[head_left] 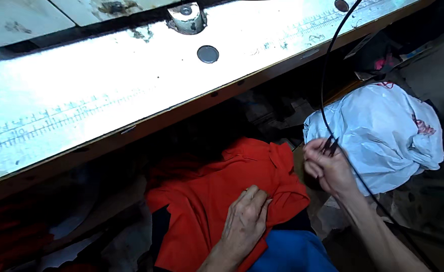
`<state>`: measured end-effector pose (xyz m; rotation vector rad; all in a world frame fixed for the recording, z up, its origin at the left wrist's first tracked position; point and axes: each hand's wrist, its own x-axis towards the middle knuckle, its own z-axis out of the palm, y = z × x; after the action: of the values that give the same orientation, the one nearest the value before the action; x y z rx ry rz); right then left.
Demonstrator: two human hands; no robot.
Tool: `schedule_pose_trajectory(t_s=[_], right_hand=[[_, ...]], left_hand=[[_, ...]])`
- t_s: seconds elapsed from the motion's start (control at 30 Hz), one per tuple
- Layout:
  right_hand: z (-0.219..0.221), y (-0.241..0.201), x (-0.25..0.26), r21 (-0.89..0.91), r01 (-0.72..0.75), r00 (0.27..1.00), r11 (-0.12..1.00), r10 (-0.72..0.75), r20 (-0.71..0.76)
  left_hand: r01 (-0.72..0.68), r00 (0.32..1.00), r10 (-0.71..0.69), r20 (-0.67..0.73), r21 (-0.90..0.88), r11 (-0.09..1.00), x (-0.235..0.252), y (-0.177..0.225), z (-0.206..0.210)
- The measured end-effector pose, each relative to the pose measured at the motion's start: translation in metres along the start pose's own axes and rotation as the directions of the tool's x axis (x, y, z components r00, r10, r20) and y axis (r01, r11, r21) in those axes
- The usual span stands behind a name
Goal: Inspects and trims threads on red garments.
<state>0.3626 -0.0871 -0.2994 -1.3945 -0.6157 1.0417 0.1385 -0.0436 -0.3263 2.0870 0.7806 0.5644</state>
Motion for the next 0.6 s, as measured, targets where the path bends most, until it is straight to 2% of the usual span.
schedule_pose_trajectory(t_s=[0.03, 0.07, 0.1, 0.17, 0.23, 0.33, 0.4, 0.5, 0.6], right_hand=[[0.000, -0.005, 0.007, 0.034, 0.027, 0.997, 0.999, -0.024, -0.071], [0.001, -0.006, 0.013, -0.032, 0.060, 0.992, 0.998, -0.063, -0.112], [0.003, -0.003, 0.016, -0.174, 0.090, 0.986, 0.981, -0.112, -0.121], [0.004, 0.007, 0.019, -0.473, 0.135, 0.982, 0.871, -0.182, -0.054], [0.005, 0.011, 0.014, -0.593, 0.157, 0.984, 0.790, -0.179, 0.022], [0.007, 0.012, -0.012, -0.691, 0.261, 0.946, 0.674, -0.321, 0.045], [0.009, 0.017, -0.032, -0.702, 0.290, 0.933, 0.650, -0.354, 0.058], [0.015, 0.039, -0.047, -0.717, 0.311, 0.940, 0.625, -0.312, 0.136], [0.020, 0.071, -0.046, -0.736, 0.469, 0.859, 0.488, -0.444, 0.254]], left_hand=[[-0.006, 0.999, 0.006, -0.032, -0.002, 1.000, -0.002, -0.005, 0.003], [-0.005, 0.998, 0.004, -0.064, -0.022, 1.000, -0.002, -0.009, 0.004], [0.007, 0.996, -0.012, -0.089, -0.059, 0.998, -0.001, -0.010, 0.005], [0.075, 0.992, -0.090, -0.092, -0.158, 0.985, 0.003, -0.007, 0.004], [0.144, 0.989, -0.147, -0.009, -0.161, 0.976, 0.010, -0.007, 0.002], [0.176, 0.979, -0.158, 0.132, -0.145, 0.974, 0.020, -0.007, 0.003], [0.145, 0.987, -0.131, 0.093, -0.172, 0.974, 0.025, -0.008, 0.007], [0.176, 0.984, -0.164, 0.068, -0.253, 0.951, 0.029, -0.014, 0.011], [0.229, 0.973, -0.220, 0.064, -0.318, 0.920, 0.028, -0.019, 0.014]])
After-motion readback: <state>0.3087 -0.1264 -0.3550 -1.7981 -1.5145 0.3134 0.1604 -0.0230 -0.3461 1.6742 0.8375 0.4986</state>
